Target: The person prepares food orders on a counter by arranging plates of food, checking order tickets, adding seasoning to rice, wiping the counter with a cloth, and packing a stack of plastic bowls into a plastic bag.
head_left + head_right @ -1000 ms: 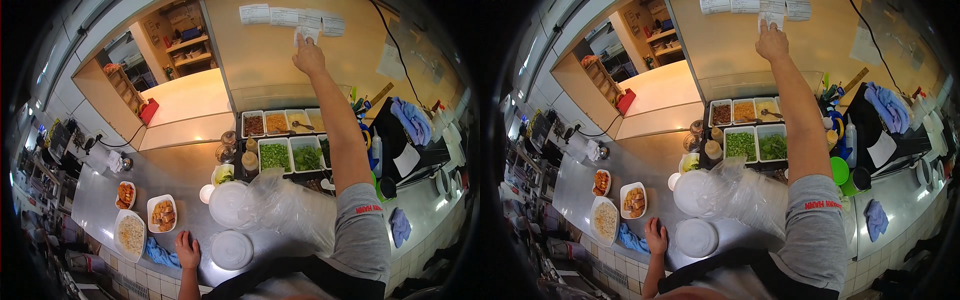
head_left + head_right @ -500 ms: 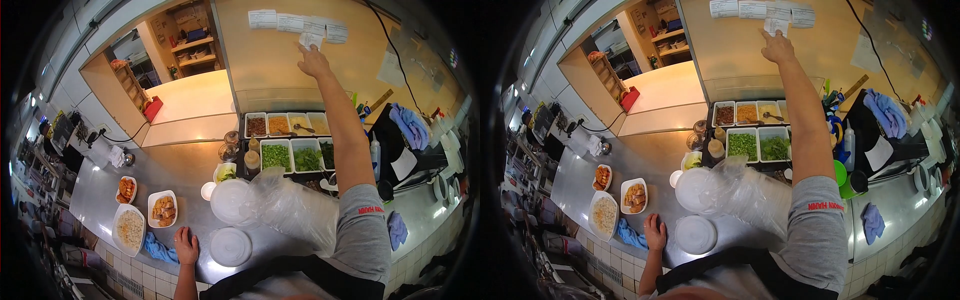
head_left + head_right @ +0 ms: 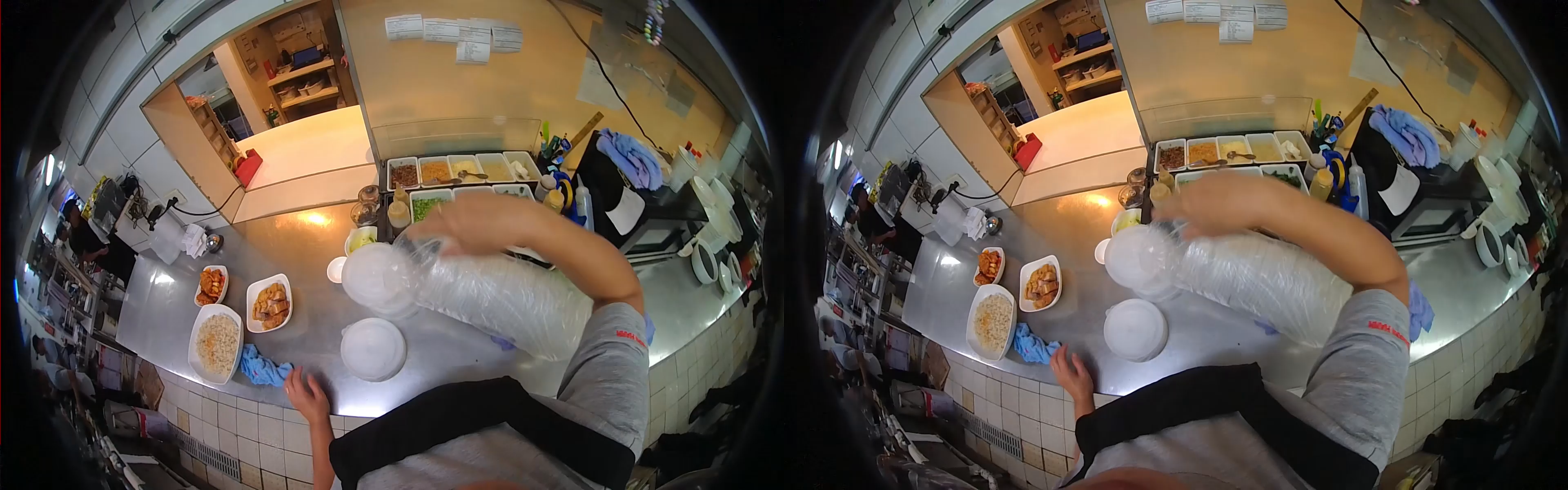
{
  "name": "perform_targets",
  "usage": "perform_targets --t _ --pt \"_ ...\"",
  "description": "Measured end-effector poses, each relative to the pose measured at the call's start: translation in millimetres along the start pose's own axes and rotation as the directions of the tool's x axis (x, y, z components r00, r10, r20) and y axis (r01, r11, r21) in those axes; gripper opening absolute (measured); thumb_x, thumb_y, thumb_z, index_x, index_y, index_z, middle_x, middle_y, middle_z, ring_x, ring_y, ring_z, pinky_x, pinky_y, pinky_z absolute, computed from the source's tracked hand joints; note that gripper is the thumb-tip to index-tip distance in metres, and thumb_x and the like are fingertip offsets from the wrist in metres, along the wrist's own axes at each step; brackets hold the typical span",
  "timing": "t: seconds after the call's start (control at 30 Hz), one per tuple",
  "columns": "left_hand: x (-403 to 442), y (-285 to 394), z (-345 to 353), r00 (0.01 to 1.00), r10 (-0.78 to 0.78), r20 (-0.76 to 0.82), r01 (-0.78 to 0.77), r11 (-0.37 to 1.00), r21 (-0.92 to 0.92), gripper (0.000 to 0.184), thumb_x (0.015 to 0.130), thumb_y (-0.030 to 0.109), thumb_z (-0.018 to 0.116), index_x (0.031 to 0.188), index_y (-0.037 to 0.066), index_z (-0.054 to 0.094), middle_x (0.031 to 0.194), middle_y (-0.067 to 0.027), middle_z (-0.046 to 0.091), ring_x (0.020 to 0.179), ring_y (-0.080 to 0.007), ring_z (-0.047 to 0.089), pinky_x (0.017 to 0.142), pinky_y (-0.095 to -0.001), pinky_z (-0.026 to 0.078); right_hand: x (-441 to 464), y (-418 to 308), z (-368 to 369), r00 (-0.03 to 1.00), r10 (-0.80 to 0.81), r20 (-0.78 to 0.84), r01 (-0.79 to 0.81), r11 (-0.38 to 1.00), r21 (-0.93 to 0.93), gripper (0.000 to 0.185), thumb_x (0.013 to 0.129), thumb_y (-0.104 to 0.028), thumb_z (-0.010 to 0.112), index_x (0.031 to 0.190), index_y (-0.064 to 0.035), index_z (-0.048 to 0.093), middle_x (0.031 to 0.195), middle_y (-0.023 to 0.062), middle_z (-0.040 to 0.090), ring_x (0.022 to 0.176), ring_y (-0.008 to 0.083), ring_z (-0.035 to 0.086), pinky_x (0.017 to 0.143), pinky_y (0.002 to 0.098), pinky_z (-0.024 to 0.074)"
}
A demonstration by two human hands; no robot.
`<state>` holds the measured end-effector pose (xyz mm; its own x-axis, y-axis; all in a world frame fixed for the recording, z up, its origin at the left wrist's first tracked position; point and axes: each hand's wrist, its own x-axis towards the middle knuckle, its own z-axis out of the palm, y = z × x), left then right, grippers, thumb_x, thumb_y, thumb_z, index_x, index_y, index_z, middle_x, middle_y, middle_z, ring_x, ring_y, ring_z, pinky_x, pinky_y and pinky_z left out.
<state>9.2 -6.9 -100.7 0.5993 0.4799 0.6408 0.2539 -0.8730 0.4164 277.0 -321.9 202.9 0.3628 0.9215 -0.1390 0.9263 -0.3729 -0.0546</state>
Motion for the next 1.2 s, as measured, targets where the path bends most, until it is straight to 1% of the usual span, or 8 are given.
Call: perform_targets --t 0.17,0.37,0.43,0.5,0.6,0.8,1.03,1.2 --pt "-106 -39 -52 0.849 -0.451 0.274 0.445 0.891 0.088 0.035 0.077 0.007 0.058 0.11 -0.004 0.051 0.106 -0.021 0.052 0.104 -0.0391 0.047 0.091 -0.043 0.037 -98 -75 36 0.939 -0.319 -0.131 0.345 0.85 0.398 0.053 0.082 -0.022 0.063 0.13 -0.0113 0.044 0.113 0.0132 0.058 0.096 0.0303 0.058 0.082 0.038 0.048" --pt "-130 -97 -16 0.948 0.004 0.319 -0.075 0.974 0.212 0.056 0.07 0.016 0.067 0.118 -0.002 0.047 0.129 -0.0269 0.04 0.124 -0.0418 0.032 0.106 -0.0476 0.022 -144 -147 142 0.99 0.104 -0.097 0.049 0.392 0.919 0.05 0.081 -0.007 0.064 0.128 -0.0077 0.047 0.117 0.011 0.057 0.1 0.0225 0.059 0.081 0.0316 0.0488" --pt "-94 -61 -27 0.815 -0.098 0.571 -0.087 0.954 0.288 0.05 0.073 0.022 0.066 0.115 0.0 0.052 0.123 -0.0232 0.048 0.118 -0.04 0.039 0.104 -0.0515 0.023 -142 -184 179 0.973 0.227 0.046 -0.088 0.179 0.98 0.046 0.084 -0.003 0.059 0.129 -0.0071 0.047 0.113 0.0103 0.058 0.096 0.0183 0.058 0.082 0.0292 0.0473" --pt "-89 -66 -10 0.761 0.044 0.647 -0.219 0.957 0.192 0.039 0.08 0.029 0.06 0.11 0.005 0.058 0.109 -0.015 0.059 0.108 -0.0347 0.05 0.101 -0.0523 0.024 -133 -216 235 0.935 0.333 0.125 -0.119 -0.039 0.992 0.044 0.086 -0.004 0.057 0.128 -0.0079 0.048 0.111 0.0101 0.059 0.093 0.0165 0.058 0.082 0.0281 0.0463" --pt "-88 -67 7 0.563 0.381 0.733 -0.451 0.885 -0.114 0.044 0.082 0.033 0.057 0.114 0.004 0.054 0.114 -0.0207 0.055 0.106 -0.037 0.05 0.088 -0.0488 0.04 -115 -260 322 0.88 0.458 0.127 -0.179 0.071 0.981 0.037 0.088 -0.013 0.057 0.124 -0.0109 0.052 0.102 0.0079 0.063 0.089 0.0162 0.06 0.082 0.0291 0.0462" --pt "-99 -25 11 0.27 0.438 0.857 -0.391 0.864 -0.318 0.053 0.079 0.041 0.057 0.114 0.002 0.052 0.108 -0.0213 0.058 0.103 -0.0379 0.053 0.085 -0.0469 0.043 -107 -334 410 0.741 0.524 0.421 -0.62 0.291 0.729 0.041 0.083 -0.028 0.061 0.12 -0.0121 0.055 0.101 0.0125 0.064 0.087 0.0245 0.061 0.08 0.0328 0.0472" --pt "-102 -4 1 0.144 0.321 0.936 -0.121 0.945 -0.305 0.065 0.075 0.05 0.058 0.128 0.014 0.044 0.097 -0.0145 0.064 0.092 -0.0312 0.061 0.079 -0.0408 0.046 -102 -378 449 0.647 0.491 0.583 -0.277 -0.562 0.78 0.047 0.084 -0.023 0.059 0.126 -0.0064 0.047 0.093 0.007 0.063 0.073 0.0141 0.062 0.066 0.0277 0.048" --pt "-98 0 -10 0.148 0.317 0.937 -0.043 0.949 -0.314 0.06 0.074 0.048 0.059 0.125 0.019 0.048 0.09 -0.0111 0.065 0.089 -0.0299 0.062 0.077 -0.0387 0.046 -78 -357 454 0.612 0.548 0.57 -0.136 -0.637 0.759 0.053 0.083 -0.022 0.06 0.131 -0.0086 0.041 0.107 0.006 0.058 0.078 0.0145 0.061 0.058 0.0255 0.0475"
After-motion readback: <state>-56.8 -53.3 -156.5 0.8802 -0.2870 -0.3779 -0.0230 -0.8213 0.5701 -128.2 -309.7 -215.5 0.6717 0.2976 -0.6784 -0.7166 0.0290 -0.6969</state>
